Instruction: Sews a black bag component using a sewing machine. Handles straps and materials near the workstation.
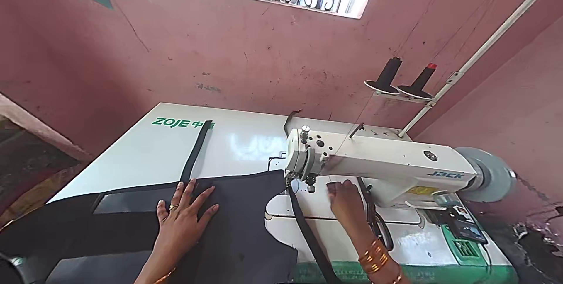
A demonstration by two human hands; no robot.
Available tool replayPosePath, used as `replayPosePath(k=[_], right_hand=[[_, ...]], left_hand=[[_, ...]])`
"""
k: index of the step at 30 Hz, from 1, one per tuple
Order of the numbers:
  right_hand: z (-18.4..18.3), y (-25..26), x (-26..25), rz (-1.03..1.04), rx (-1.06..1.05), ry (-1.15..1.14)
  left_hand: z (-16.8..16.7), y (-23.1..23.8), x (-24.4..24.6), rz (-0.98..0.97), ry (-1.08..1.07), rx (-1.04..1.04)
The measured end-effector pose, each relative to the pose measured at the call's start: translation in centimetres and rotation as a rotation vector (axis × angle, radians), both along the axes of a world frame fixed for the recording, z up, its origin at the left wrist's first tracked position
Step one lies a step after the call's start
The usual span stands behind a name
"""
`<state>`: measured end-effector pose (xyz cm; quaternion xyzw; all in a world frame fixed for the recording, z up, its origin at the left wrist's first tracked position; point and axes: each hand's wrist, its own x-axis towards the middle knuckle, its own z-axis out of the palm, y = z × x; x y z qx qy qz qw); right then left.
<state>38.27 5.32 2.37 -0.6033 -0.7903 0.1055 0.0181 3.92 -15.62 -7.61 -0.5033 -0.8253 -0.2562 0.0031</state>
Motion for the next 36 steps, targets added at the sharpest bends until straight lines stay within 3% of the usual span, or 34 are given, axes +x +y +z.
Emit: replayPosePath(k=[2,5,7,10,12,15,17,20,21,24,25,27,30,32,34,36], right_hand=[[-0.8,-2.3,0.8,0.03,0.094,0.137],[-4.2,-5.6,-2.5,0.471,0.496,0.526],[-5.9,-6.3,-6.5,0.571,0.567,0.534],[-5.8,-6.2,-10.6,0.496,0.281,0.369],[-5.9,-6.9,-11.1,0.665,0.195,0.422],[-5.6,-8.8,-7.1,1.024,0.078,0.466],[-5.8,-9.7,-2.4,1.139,0.086,0.479],[-3.6,-9.7,4.7,1.0,-0.007,0.468],[-2.4,-9.2,6.4,0.905,0.061,0.475],[0.1,-5.6,8.2,0.585,0.556,0.352],[0.2,-4.4,7.8,0.497,0.594,0.275],[0.0,-3.6,4.9,0.385,0.433,0.282],[-1.9,-4.6,-2.3,0.301,0.181,0.422],[-2.2,-3.9,-6.4,0.162,-0.045,0.294],[-2.6,-2.7,-8.5,0.062,-0.062,0.268],[-2.2,-1.8,-8.8,-0.017,-0.097,0.345]], left_hand=[[0.2,0.1,0.1,-0.006,0.003,0.005],[0.2,0.1,0.1,-0.004,0.005,0.017],[0.5,-0.1,0.1,-0.006,-0.012,0.003],[0.7,-0.3,0.2,-0.002,-0.032,-0.014],[0.6,-0.4,0.1,-0.005,-0.03,-0.02],[0.5,-0.2,0.0,-0.012,-0.033,-0.009],[0.7,-0.3,0.0,-0.018,-0.037,-0.009],[0.6,-0.4,-0.2,-0.026,-0.035,-0.029],[1.1,-0.3,-0.2,-0.029,-0.058,-0.081],[6.5,1.4,0.2,-0.032,-0.157,-0.443],[8.2,2.6,0.8,-0.053,-0.158,-0.49],[9.8,6.4,2.2,-0.161,-0.108,-0.421],[8.0,13.4,2.6,-0.491,-0.139,-0.324],[7.3,16.8,3.0,-0.718,-0.178,-0.363],[8.0,17.7,4.5,-0.884,-0.32,-0.36],[8.7,16.8,6.4,-0.929,-0.559,-0.383]])
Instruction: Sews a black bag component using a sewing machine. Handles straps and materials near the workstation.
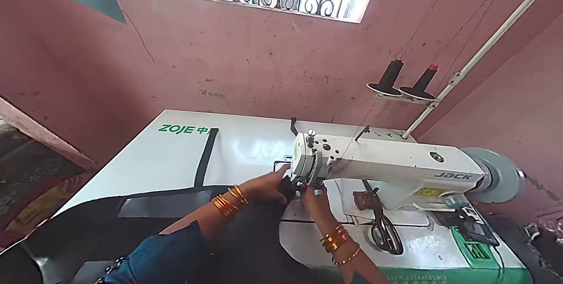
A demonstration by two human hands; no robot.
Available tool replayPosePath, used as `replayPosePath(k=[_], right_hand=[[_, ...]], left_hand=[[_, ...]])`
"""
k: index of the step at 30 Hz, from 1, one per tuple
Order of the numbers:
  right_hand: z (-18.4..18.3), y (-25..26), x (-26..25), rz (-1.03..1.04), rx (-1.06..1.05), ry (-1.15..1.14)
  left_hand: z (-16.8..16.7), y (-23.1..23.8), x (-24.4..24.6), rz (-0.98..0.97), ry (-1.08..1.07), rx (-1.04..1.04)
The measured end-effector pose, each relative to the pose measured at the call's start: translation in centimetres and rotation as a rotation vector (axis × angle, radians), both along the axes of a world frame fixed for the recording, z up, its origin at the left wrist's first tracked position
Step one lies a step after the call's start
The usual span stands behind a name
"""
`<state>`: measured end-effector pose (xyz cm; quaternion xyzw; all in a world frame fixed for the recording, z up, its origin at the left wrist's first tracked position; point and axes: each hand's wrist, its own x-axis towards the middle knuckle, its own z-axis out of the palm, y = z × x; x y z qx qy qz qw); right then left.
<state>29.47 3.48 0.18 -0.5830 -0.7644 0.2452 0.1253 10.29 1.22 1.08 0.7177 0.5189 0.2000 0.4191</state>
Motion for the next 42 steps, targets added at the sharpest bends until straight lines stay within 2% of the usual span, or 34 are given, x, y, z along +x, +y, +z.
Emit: replayPosePath(k=[3,4,5,6,8,10,12,15,17,19,22,24,26,29,31,33,38,42], right_hand=[[1.0,-0.8,0.7,0.013,-0.174,0.024],[0.8,-1.8,0.9,0.053,-0.234,0.066],[-0.1,-3.0,1.1,0.059,-0.266,0.23],[-1.4,-4.4,1.3,0.026,-0.322,0.47],[-2.5,-6.7,1.3,-0.117,-0.432,0.881],[-2.6,-8.2,1.2,-0.214,-0.424,1.029],[-3.3,-9.0,1.2,-0.215,-0.302,0.991],[-4.3,-10.4,1.8,-0.12,-0.057,0.719],[-4.4,-11.4,2.3,-0.022,0.175,0.54],[-4.6,-11.8,3.1,0.076,0.382,0.376],[-5.1,-11.7,4.2,0.185,0.559,0.205],[-4.8,-11.8,4.4,0.224,0.535,0.165],[-4.1,-11.8,4.5,0.238,0.421,0.153],[-1.4,-11.4,4.4,0.223,0.017,0.163],[-0.4,-10.9,4.5,0.201,-0.15,0.201],[-0.5,-10.4,4.3,0.183,-0.152,0.212],[-1.8,-8.1,3.1,0.196,0.029,0.187],[-1.7,-5.4,1.9,0.208,0.028,0.128]], left_hand=[[-0.7,-1.8,1.7,0.287,-0.471,-0.229],[-1.1,-2.1,1.7,0.369,-0.571,-0.275],[-1.4,-2.2,1.4,0.369,-0.587,-0.277],[-1.7,-2.1,0.9,0.294,-0.51,-0.229],[-1.8,-1.8,-0.1,0.076,-0.183,-0.036],[-2.1,-2.4,-0.3,-0.015,0.043,0.095],[-3.0,-3.7,0.4,0.039,0.137,0.208],[-5.5,-5.9,2.8,0.258,0.28,0.591],[-6.6,-6.3,4.3,0.297,0.297,0.772],[-7.5,-6.4,5.4,0.307,0.293,0.816],[-6.6,-6.2,6.2,0.383,0.227,0.672],[-5.8,-6.5,6.4,0.33,0.261,0.63],[-6.3,-6.3,6.0,0.253,0.325,0.722],[-6.9,-5.8,5.2,0.193,0.369,0.817],[-7.0,-5.6,4.9,0.181,0.351,0.815],[-7.2,-5.4,4.7,0.184,0.321,0.81],[-6.6,-2.8,3.7,0.221,0.292,0.736],[-5.9,-0.5,2.6,0.26,0.267,0.659]])
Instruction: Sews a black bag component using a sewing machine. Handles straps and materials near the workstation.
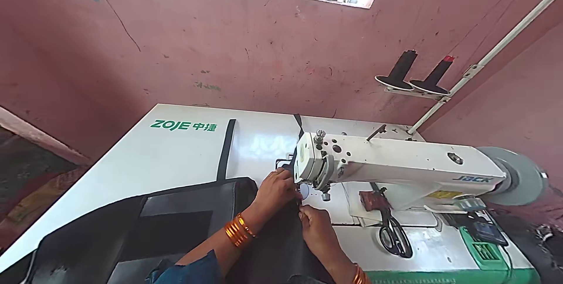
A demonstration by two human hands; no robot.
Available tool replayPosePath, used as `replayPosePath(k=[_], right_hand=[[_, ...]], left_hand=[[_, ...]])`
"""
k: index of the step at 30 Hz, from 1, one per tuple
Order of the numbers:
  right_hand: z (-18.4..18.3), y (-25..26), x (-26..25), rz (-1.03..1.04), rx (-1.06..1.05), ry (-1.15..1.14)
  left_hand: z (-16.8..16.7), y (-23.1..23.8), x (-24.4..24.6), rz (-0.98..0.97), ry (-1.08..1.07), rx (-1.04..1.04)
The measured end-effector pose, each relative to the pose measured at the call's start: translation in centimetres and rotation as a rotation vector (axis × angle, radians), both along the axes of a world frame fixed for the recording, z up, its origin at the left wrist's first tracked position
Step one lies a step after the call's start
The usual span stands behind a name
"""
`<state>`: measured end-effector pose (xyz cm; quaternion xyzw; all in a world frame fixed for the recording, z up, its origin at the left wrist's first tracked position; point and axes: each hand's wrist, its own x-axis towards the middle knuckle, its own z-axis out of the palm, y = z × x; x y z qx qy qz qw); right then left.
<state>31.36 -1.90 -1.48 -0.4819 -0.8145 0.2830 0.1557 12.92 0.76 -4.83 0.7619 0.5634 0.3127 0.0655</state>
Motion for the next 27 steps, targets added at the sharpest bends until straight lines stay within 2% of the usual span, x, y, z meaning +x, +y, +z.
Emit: replayPosePath(k=[3,6,8,9,10,13,15,18,20,22,23,26,27], right_hand=[[0.1,0.9,-0.2,0.012,0.02,0.013],[0.6,1.5,-0.4,0.023,0.006,-0.043],[0.6,1.6,-0.4,0.027,-0.029,-0.068],[0.8,1.8,-0.3,0.017,-0.082,-0.029],[1.3,2.1,-0.1,0.001,-0.175,0.014],[1.9,3.2,1.5,-0.056,-0.582,0.229],[2.1,4.0,2.7,-0.031,-0.77,0.295],[1.6,4.6,3.8,0.042,-0.903,0.305],[1.3,4.1,4.2,0.012,-0.938,0.38],[0.9,2.0,4.3,-0.073,-0.781,0.446],[0.3,0.7,4.4,-0.092,-0.608,0.459],[-2.4,-2.7,4.3,-0.05,0.128,0.382],[-2.8,-3.3,4.2,-0.029,0.294,0.314]], left_hand=[[0.3,0.7,-0.6,-0.032,0.009,0.073],[3.0,-2.6,1.2,0.142,0.056,0.157],[4.1,-7.6,4.3,0.273,0.024,-0.095],[3.9,-9.7,5.9,0.317,-0.001,-0.25],[2.5,-11.3,7.4,0.365,0.002,-0.277],[-2.5,-12.7,9.3,0.525,0.08,0.055],[-2.8,-12.2,9.1,0.551,0.021,0.117],[-2.0,-11.8,8.5,0.539,-0.137,0.151],[-1.4,-11.3,7.7,0.507,-0.227,0.164],[-1.4,-10.1,6.9,0.439,-0.237,0.19],[-1.6,-9.3,6.6,0.389,-0.209,0.204],[-1.6,-8.2,6.3,0.268,0.002,0.164],[-1.6,-8.1,6.4,0.252,0.043,0.155]])
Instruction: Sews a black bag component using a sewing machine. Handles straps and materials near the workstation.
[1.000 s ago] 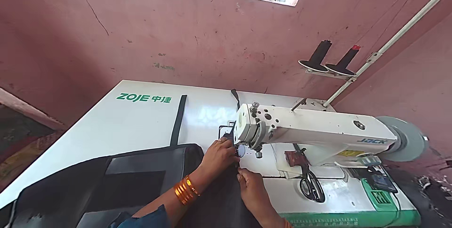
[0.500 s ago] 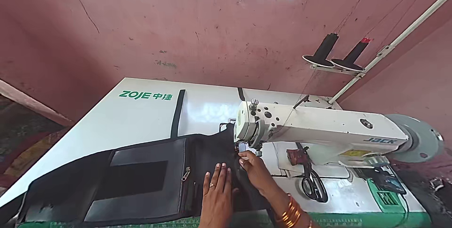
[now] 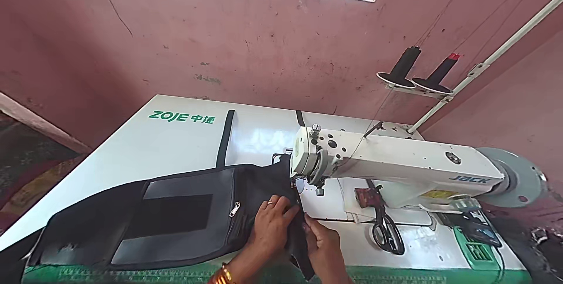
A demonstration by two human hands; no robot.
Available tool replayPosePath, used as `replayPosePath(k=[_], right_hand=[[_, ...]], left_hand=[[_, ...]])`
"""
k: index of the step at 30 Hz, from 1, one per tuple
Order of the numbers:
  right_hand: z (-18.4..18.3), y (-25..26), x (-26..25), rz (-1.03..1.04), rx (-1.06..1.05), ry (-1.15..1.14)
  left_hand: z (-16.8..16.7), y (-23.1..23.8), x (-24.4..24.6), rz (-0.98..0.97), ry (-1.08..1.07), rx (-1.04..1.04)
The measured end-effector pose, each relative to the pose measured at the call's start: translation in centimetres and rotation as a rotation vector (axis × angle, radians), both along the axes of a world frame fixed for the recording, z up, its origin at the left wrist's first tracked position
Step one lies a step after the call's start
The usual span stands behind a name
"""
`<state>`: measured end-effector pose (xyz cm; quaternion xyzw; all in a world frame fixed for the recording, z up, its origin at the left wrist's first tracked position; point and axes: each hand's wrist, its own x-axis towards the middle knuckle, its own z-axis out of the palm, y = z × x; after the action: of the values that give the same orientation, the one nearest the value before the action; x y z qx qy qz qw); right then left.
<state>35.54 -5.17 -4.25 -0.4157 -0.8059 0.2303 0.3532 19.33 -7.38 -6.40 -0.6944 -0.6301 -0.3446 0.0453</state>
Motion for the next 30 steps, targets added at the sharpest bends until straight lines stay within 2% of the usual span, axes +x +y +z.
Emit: replayPosePath(k=[1,3,7,11,16,20,25,26,28,29,30], right_hand=[[-0.1,-0.4,-0.2,-0.013,0.101,-0.075],[0.3,-1.2,-0.2,-0.015,0.137,-0.215],[2.3,-2.0,-0.2,0.055,-0.038,-0.37],[2.1,-0.8,-1.2,0.076,-0.066,-0.324],[1.2,3.0,-3.2,0.075,0.008,-0.267],[1.9,4.8,-4.6,0.048,-0.085,-0.327],[3.2,5.9,-5.6,0.018,-0.313,-0.406],[3.5,6.3,-5.5,0.023,-0.364,-0.388],[3.4,6.8,-4.8,0.037,-0.476,-0.257],[3.2,6.9,-4.3,0.033,-0.558,-0.119],[3.2,6.9,-3.9,0.02,-0.704,0.042]], left_hand=[[0.0,0.0,-0.1,-0.011,0.035,0.01],[0.0,-0.3,-0.6,-0.092,0.123,0.024],[-0.1,-0.6,-2.0,-0.216,0.257,0.009],[-0.5,0.7,-3.6,-0.267,0.254,0.035],[0.5,4.3,-6.0,-0.334,0.189,-0.014],[0.8,6.7,-8.0,-0.447,0.065,0.002],[1.8,7.3,-8.5,-0.503,0.042,0.041],[2.9,6.5,-7.6,-0.492,0.01,0.012],[5.4,3.9,-5.3,-0.48,-0.048,-0.233],[6.1,2.8,-4.5,-0.467,-0.067,-0.371],[5.6,2.2,-4.0,-0.439,-0.058,-0.378]])
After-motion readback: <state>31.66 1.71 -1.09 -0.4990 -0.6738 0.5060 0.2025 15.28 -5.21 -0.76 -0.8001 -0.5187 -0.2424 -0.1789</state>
